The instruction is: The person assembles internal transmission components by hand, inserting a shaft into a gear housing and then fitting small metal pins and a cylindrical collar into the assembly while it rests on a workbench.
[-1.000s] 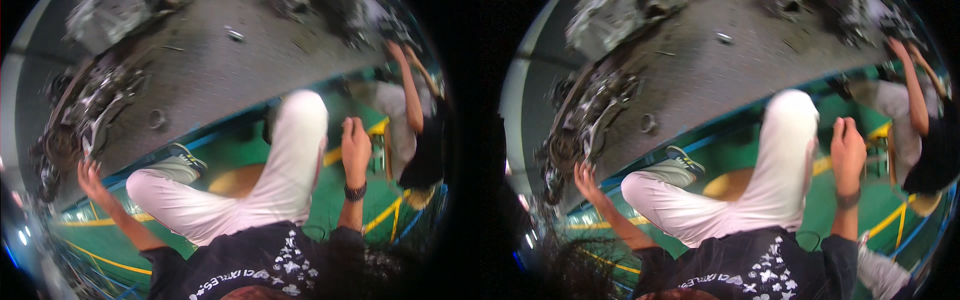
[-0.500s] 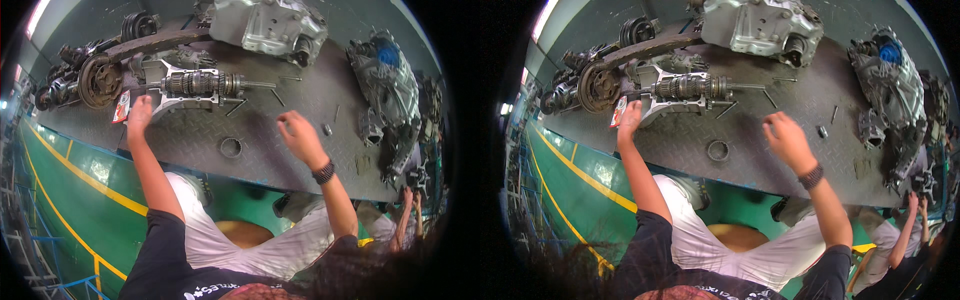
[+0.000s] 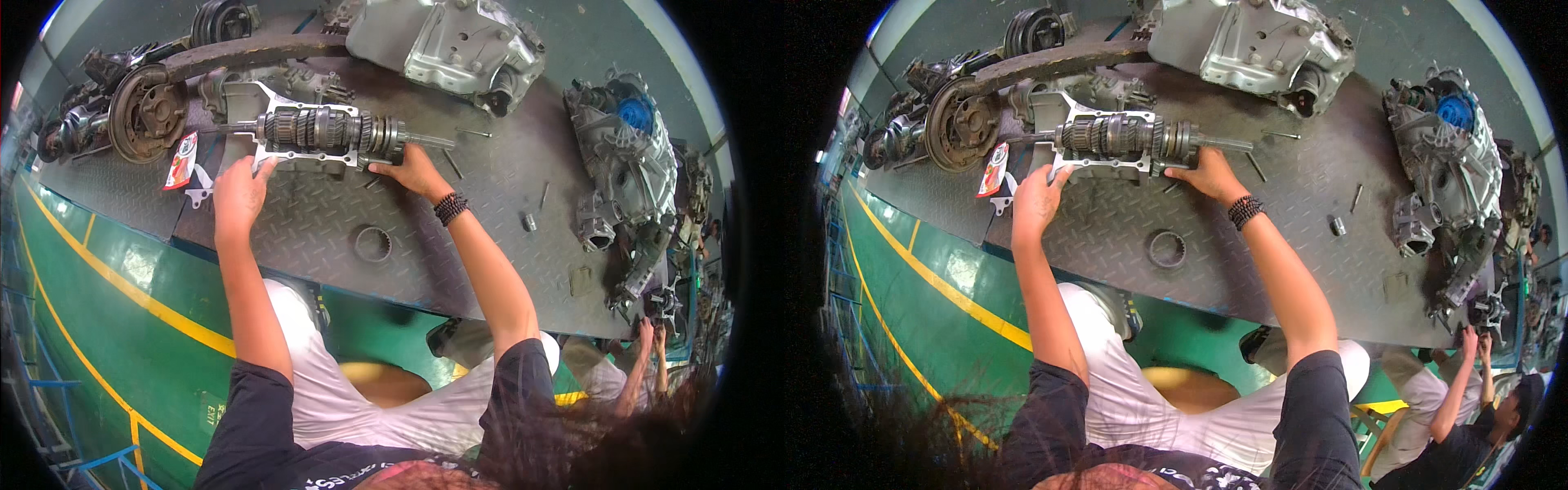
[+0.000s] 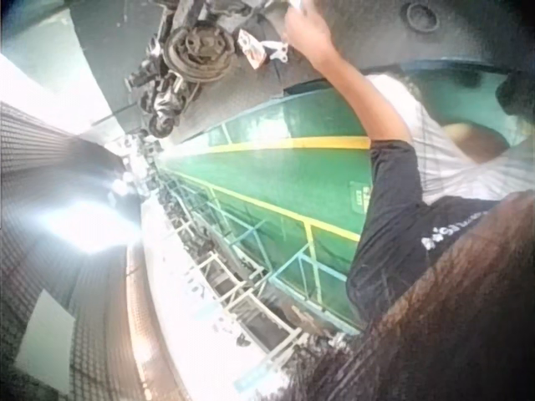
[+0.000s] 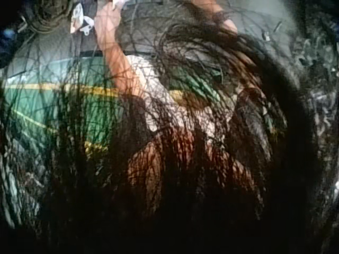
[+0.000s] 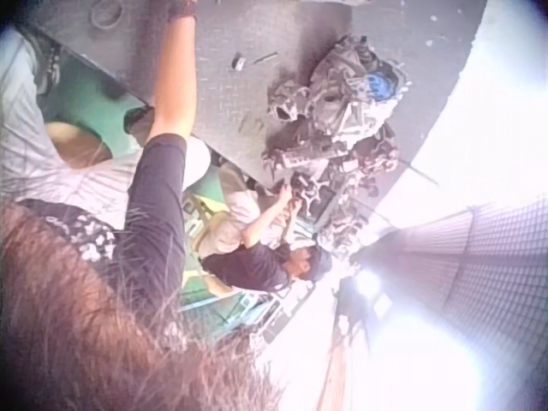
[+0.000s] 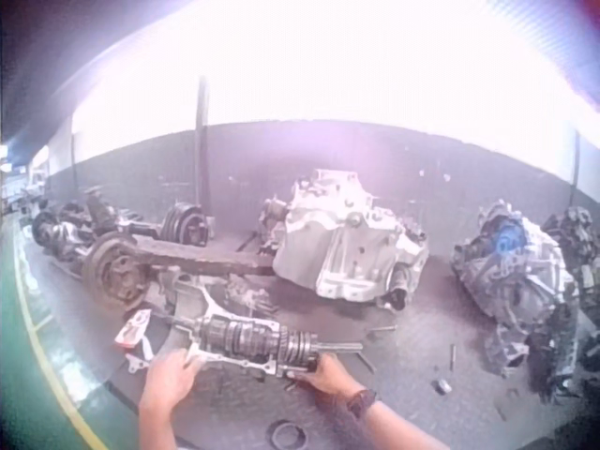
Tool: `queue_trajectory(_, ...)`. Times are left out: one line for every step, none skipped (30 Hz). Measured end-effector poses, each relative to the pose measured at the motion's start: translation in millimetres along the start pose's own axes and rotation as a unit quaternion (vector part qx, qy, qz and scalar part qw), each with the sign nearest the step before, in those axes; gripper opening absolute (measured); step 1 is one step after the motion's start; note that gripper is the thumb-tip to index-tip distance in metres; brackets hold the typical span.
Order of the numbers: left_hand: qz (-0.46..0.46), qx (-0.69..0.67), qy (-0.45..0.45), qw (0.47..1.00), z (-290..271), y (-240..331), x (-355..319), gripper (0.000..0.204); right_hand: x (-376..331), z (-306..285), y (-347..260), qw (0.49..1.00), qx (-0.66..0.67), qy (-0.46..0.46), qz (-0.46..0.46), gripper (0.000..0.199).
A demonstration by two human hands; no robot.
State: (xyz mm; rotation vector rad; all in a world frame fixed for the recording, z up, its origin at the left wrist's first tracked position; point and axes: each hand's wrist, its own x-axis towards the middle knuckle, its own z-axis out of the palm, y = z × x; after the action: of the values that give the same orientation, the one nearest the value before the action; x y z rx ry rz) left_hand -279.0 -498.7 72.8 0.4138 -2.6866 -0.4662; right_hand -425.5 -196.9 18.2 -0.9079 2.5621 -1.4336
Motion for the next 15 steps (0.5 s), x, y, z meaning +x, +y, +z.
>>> queue_trajectory(0.006,-0.001,0.021,1.000,2.7,5.3,-0.1,0.057,1.5,-1.1,15.5,0.999,0.039,-0.001,-0.005,0.063)
queue_trajectory(0.016,-0.005,0.039,0.999,7.1,12.3,0.0,0.057,4.2,-4.9,36.0,0.998,0.065,-0.013,-0.011,0.066)
queue_trajectory(0.015,-0.001,0.040,0.999,7.4,11.5,-1.1,0.057,7.7,-3.1,34.9,0.998,0.068,-0.014,-0.013,0.066)
queue_trajectory(0.001,0.011,0.066,0.998,10.8,11.7,-0.5,0.057,9.4,-0.9,34.2,0.999,0.043,-0.023,0.010,0.069)
queue_trajectory(-0.014,0.023,0.092,0.995,12.6,11.6,1.3,0.057,11.9,0.5,33.5,0.999,0.019,-0.033,0.034,0.071)
queue_trajectory(-0.015,0.025,0.087,0.996,14.1,11.3,1.8,0.057,15.7,0.0,32.1,0.999,0.008,-0.030,0.034,0.073)
queue_trajectory(-0.011,0.022,0.112,0.993,15.4,11.3,4.1,0.056,16.6,0.4,30.9,0.999,-0.003,-0.028,0.035,0.076)
queue_trajectory(-0.008,0.020,0.136,0.990,16.7,10.7,2.8,0.056,10.2,2.5,30.7,1.000,-0.007,-0.012,0.021,0.067)
queue_trajectory(-0.007,0.020,0.135,0.991,16.3,11.1,3.0,0.056,8.6,1.8,25.1,1.000,-0.013,0.007,0.003,0.059)
queue_trajectory(-0.012,0.021,0.130,0.991,15.7,11.5,3.1,0.056,8.1,2.7,27.2,1.000,-0.012,0.008,0.004,0.059)
queue_trajectory(-0.018,0.021,0.126,0.992,15.2,11.8,3.0,0.056,7.6,3.1,26.1,1.000,-0.017,0.020,-0.017,0.060)
queue_trajectory(-0.018,0.021,0.126,0.992,13.1,12.6,2.1,0.056,7.5,3.1,24.7,0.999,-0.021,0.033,-0.038,0.060)
queue_trajectory(-0.017,0.026,0.128,0.991,11.2,13.7,0.5,0.056,6.8,2.7,23.4,0.999,-0.021,0.033,-0.038,0.060)
queue_trajectory(-0.017,0.030,0.131,0.991,9.9,15.1,-1.1,0.056,5.8,1.9,22.0,0.999,-0.014,0.028,-0.025,0.061)
queue_trajectory(-0.018,0.029,0.132,0.991,11.1,17.6,-3.1,0.056,5.0,0.8,24.2,1.000,-0.009,0.023,-0.013,0.062)
